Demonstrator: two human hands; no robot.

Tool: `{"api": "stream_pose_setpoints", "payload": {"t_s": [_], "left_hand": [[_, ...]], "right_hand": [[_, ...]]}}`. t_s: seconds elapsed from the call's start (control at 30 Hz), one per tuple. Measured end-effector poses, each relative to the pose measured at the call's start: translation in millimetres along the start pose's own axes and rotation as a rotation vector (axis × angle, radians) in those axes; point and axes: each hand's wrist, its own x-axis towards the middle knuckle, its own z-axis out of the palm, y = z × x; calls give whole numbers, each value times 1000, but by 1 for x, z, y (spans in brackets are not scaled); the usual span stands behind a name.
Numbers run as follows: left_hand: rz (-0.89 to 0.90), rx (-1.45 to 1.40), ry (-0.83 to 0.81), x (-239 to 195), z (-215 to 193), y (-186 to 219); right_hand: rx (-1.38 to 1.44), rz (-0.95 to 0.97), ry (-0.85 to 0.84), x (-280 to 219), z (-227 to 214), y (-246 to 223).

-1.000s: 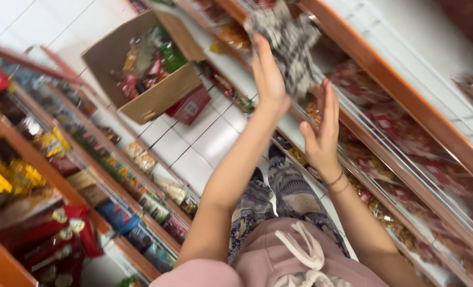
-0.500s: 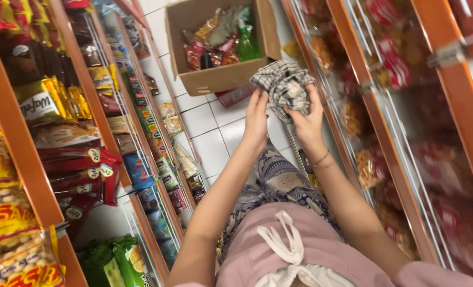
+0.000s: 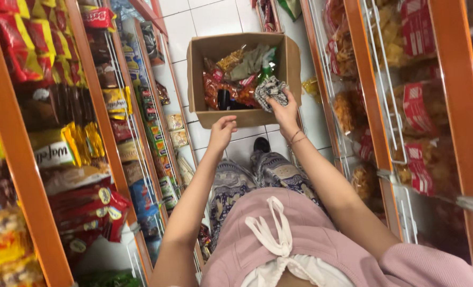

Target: The person sprays a cleaning solution onto a grocery store shelf and wipes it down with a cloth. They then use a second cloth to dry the shelf surface. Finally, the person picks up packaged snacks from a cardboard box and places them onto the cleaned shelf.

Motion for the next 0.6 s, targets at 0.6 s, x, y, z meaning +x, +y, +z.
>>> {"api": "stream_pose_setpoints", "payload": {"t_s": [0.6], "left_hand": [[-91,227,-432,275,-87,145]], "right_hand": [[-456,-84,677,80,110,-45]]}}
